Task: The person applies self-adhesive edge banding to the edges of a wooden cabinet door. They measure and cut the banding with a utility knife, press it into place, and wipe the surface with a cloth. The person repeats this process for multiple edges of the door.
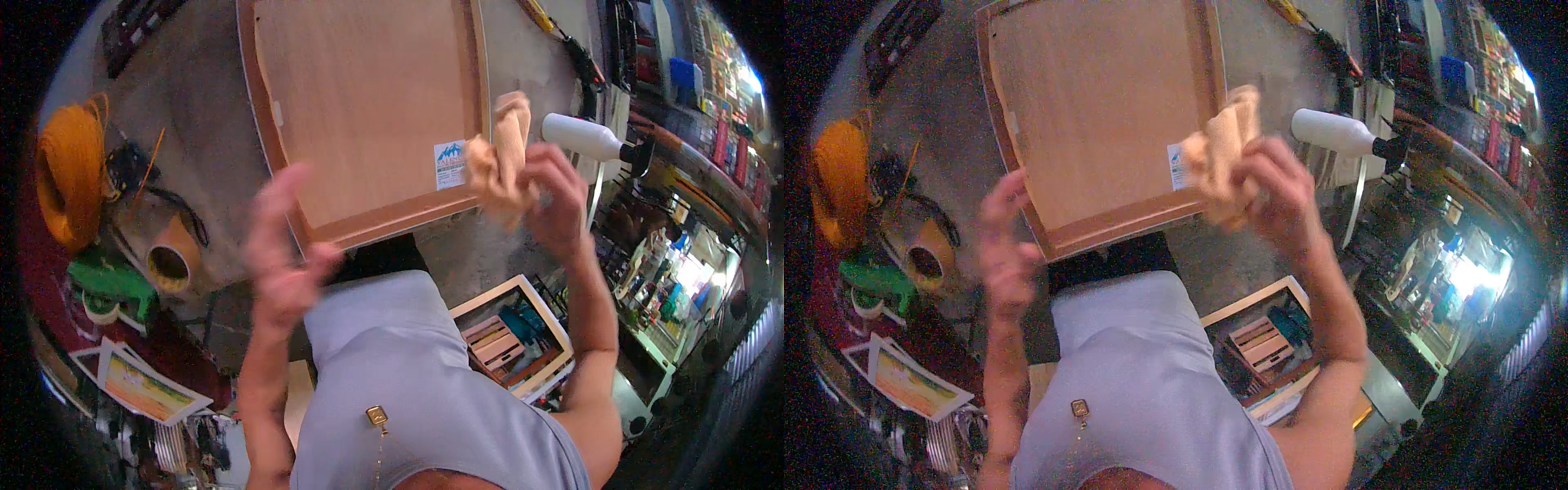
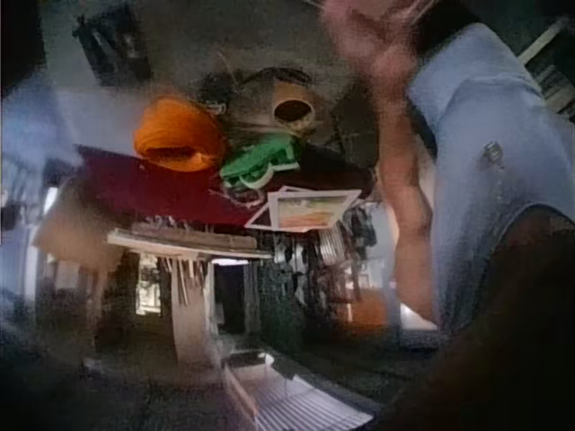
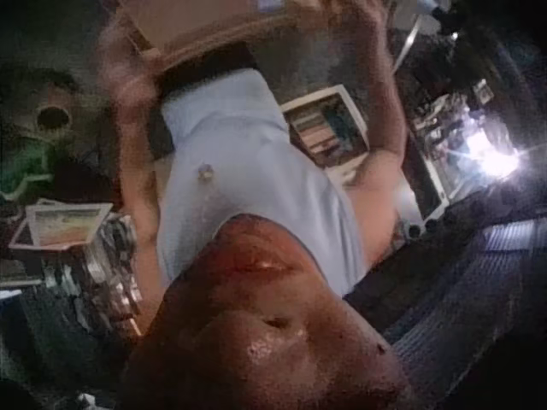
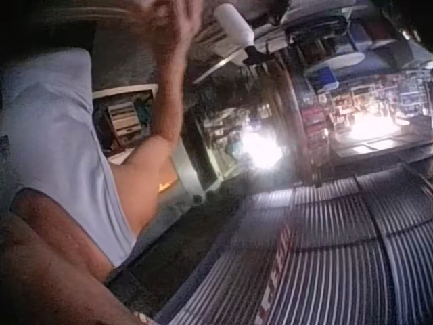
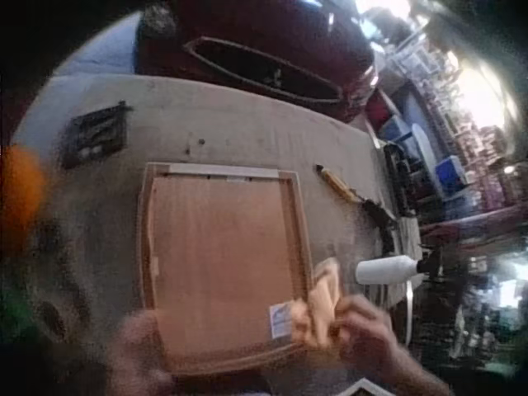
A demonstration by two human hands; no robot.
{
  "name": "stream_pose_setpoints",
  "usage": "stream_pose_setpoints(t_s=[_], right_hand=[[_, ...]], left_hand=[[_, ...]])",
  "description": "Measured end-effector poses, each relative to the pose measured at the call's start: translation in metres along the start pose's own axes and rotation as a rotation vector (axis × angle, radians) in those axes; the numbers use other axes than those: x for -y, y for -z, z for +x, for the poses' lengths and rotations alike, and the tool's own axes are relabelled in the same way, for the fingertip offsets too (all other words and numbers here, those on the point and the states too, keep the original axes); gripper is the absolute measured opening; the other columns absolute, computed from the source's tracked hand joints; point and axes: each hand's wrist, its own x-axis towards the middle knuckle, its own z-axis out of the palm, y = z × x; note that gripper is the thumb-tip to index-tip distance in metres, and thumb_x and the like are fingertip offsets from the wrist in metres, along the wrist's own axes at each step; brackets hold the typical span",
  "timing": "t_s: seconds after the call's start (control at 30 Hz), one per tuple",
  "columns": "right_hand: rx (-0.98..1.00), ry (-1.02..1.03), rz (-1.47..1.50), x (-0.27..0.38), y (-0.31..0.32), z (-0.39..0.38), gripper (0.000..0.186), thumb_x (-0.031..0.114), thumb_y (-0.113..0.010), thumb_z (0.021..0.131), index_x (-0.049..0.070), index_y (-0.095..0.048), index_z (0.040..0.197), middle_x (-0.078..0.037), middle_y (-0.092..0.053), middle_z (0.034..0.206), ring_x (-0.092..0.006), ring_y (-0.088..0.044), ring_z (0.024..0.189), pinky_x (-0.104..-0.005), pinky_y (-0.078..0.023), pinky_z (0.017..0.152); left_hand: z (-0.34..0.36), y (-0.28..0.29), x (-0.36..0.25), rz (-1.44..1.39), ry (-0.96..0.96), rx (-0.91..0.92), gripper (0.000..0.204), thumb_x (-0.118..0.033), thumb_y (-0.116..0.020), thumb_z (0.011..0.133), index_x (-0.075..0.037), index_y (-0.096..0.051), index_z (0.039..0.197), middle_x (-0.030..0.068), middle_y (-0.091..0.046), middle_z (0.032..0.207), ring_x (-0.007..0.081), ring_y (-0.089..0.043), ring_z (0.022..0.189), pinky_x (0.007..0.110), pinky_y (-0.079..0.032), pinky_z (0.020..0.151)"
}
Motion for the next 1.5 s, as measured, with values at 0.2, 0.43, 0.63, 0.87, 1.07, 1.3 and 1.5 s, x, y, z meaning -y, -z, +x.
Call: stream_pose_setpoints(t_s=[0.2,0.43,0.63,0.87,1.07,1.3,1.5], right_hand=[[0.091,-0.34,1.234,0.095,-0.061,-0.014,0.035,0.017,-0.069,0.079,0.001,-0.056,0.107,-0.004,-0.06,0.099,-0.0117,-0.056,0.092,-0.0285,-0.047,0.08],[-0.035,0.02,0.675,0.101,-0.13,-0.023,0.033,0.016,-0.07,0.08,0.006,-0.061,0.11,-0.014,-0.058,0.106,-0.0335,-0.055,0.103,-0.0417,-0.044,0.088],[-0.298,-0.025,0.117,0.029,-0.193,-0.022,0.027,0.02,-0.073,0.077,0.011,-0.063,0.1,-0.009,-0.056,0.103,-0.0319,-0.05,0.107,-0.0454,-0.036,0.092],[-0.344,-0.045,0.055,0.024,-0.206,-0.023,0.032,0.029,-0.076,0.076,0.015,-0.061,0.102,-0.006,-0.054,0.106,-0.0306,-0.047,0.11,-0.0453,-0.034,0.092],[-0.316,-0.083,0.0,0.026,-0.205,-0.021,0.033,0.032,-0.074,0.077,0.015,-0.061,0.102,-0.006,-0.053,0.107,-0.0297,-0.046,0.111,-0.0448,-0.034,0.092],[-0.295,-0.083,-0.012,0.024,-0.206,-0.022,0.034,0.033,-0.074,0.077,0.016,-0.06,0.102,-0.006,-0.051,0.108,-0.0293,-0.046,0.11,-0.0446,-0.033,0.092],[-0.271,-0.085,-0.008,0.024,-0.205,-0.023,0.037,0.034,-0.076,0.075,0.016,-0.06,0.104,-0.007,-0.05,0.11,-0.03,-0.044,0.111,-0.045,-0.033,0.091]], left_hand=[[-0.004,-0.076,-0.042,0.017,-0.571,-0.192,0.038,-0.028,-0.075,0.081,-0.004,-0.065,0.108,0.0139,-0.065,0.112,0.0298,-0.063,0.096,0.041,-0.05,0.086],[0.024,0.036,-0.005,0.814,-0.081,-0.44,0.017,-0.016,-0.073,0.08,-0.007,-0.068,0.094,0.012,-0.069,0.088,0.0271,-0.067,0.078,0.034,-0.052,0.067],[0.052,0.038,0.068,0.978,-0.454,-0.048,0.012,-0.017,-0.071,0.078,-0.01,-0.07,0.087,0.0045,-0.067,0.087,0.0257,-0.064,0.08,0.037,-0.053,0.069],[0.05,0.03,0.077,0.868,-0.396,0.017,0.012,-0.006,-0.066,0.077,-0.001,-0.068,0.088,0.0136,-0.064,0.089,0.0305,-0.064,0.08,0.038,-0.053,0.071],[0.064,0.025,0.064,0.926,-0.364,0.138,0.007,-0.008,-0.064,0.078,-0.002,-0.065,0.08,0.0103,-0.059,0.08,0.029,-0.062,0.079,0.038,-0.052,0.07],[0.056,0.018,0.064,0.926,-0.327,0.101,0.007,-0.009,-0.064,0.081,-0.003,-0.067,0.082,0.0104,-0.06,0.083,0.03,-0.062,0.081,0.039,-0.052,0.073],[0.062,0.024,0.06,0.767,-0.275,0.096,0.01,-0.005,-0.071,0.077,-0.004,-0.07,0.087,0.0114,-0.064,0.087,0.0292,-0.065,0.08,0.037,-0.053,0.073]])
